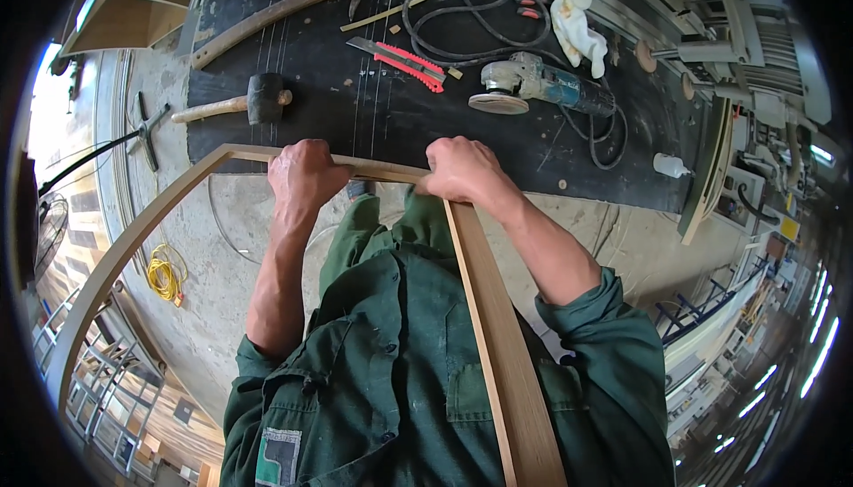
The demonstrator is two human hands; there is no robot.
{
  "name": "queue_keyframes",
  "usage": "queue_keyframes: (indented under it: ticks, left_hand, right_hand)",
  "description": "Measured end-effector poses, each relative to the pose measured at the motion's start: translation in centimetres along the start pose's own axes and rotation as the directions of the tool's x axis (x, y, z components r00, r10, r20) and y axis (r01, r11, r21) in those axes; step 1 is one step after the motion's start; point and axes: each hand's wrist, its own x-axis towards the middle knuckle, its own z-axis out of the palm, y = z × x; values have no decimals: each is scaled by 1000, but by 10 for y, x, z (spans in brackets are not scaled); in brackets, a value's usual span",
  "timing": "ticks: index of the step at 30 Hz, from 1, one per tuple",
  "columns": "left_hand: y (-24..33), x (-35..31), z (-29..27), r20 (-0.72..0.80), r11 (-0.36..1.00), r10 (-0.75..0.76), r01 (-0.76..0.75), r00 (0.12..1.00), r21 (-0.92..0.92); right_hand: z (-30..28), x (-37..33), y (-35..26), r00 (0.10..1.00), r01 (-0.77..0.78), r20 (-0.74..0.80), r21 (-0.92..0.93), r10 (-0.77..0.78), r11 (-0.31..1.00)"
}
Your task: Assembling a curved wooden frame by applying a wooden strip and hammering it into place using a mallet.
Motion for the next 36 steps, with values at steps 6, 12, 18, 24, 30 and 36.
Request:
queue_keyframes:
  ticks: [6,12,18,24,30,36]
  left_hand:
    - [16,-20,-6,-450,978,197,-141,871,154]
    - [31,-18,30,-243,867,477,-498,844,-28]
    - [67,-4,46,5,913,385,-380,923,-151]
    - [18,-4,31,-257,844,526,-534,810,43]
    - [-19,3,14,-205,848,530,-513,823,132]
    - [-32,-1,8,-243,872,489,-475,838,117]
  right_hand:
    - [2,9,23,991,-28,130,237,-4,971]
    - [12,4,32,991,-31,130,518,-42,855]
    - [20,-4,40,996,-19,80,564,-32,826]
    - [22,-12,43,1000,-12,25,639,-6,769]
    - [21,-16,46,1000,0,3,631,-3,776]
    - [26,-16,49,1000,-14,-5,664,24,747]
